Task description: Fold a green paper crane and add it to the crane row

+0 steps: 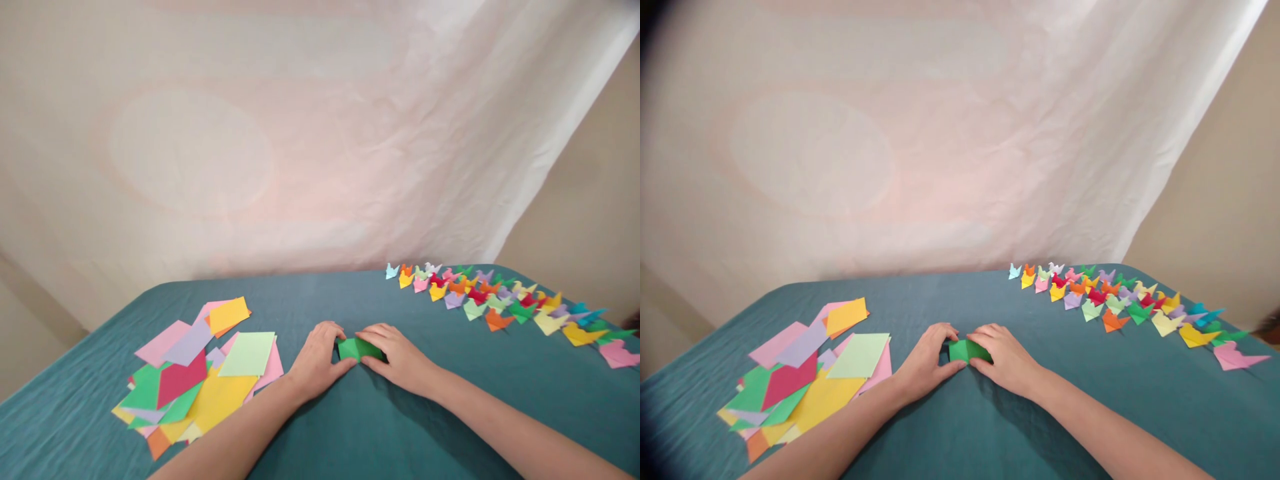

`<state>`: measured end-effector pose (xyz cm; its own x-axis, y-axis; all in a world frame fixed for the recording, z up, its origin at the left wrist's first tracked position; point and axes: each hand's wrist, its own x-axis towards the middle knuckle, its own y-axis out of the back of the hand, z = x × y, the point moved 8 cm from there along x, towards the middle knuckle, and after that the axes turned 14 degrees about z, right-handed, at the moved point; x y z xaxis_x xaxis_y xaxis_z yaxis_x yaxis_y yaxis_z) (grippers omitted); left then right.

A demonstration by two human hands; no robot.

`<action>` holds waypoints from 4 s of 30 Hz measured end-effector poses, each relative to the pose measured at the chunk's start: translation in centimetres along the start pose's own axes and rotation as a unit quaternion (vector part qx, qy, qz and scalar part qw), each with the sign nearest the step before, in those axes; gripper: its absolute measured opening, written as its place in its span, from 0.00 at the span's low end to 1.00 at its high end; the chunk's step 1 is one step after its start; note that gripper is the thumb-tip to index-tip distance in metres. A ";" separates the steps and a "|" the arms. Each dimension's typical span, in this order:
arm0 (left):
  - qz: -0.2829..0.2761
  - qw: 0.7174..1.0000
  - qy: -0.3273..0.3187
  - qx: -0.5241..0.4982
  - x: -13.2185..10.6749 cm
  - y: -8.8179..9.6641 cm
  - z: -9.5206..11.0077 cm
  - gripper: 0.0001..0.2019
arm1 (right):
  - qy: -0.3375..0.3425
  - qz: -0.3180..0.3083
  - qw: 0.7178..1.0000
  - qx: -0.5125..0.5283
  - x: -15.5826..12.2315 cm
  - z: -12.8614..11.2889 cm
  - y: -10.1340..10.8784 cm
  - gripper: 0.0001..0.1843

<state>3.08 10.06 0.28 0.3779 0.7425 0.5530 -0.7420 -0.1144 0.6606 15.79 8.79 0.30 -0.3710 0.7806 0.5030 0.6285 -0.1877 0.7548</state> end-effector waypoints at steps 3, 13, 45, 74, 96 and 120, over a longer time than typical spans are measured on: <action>-0.006 0.999 0.036 -0.017 0.0 0.0 -0.3 0.16 | -0.003 -0.024 0.999 0.023 1.1 -0.1 -0.4 0.21; 0.051 0.968 0.178 -0.170 0.2 0.1 -2.4 0.18 | -0.127 -0.044 0.974 0.182 2.5 0.8 -0.5 0.06; 0.084 0.924 0.239 -0.285 0.9 0.6 -3.0 0.15 | -0.184 -0.001 0.946 0.268 0.8 0.6 -2.2 0.17; -0.005 0.943 0.150 -0.298 1.1 0.4 -1.3 0.12 | -0.251 0.175 0.877 0.369 0.6 3.0 -0.5 0.12; -0.030 0.894 0.239 -0.378 0.7 -0.3 -1.7 0.15 | -0.219 0.156 0.889 0.371 0.6 3.0 -0.8 0.08; -0.023 0.887 0.265 -0.377 0.5 -0.4 -2.9 0.15 | -0.202 0.100 0.899 0.375 0.7 2.0 -1.3 0.11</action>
<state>1.97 12.41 -1.17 0.2523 0.9639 0.0851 -0.9675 0.2499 0.0387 16.11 10.76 -1.20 -0.0152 0.9571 0.2894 0.9956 -0.0123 0.0930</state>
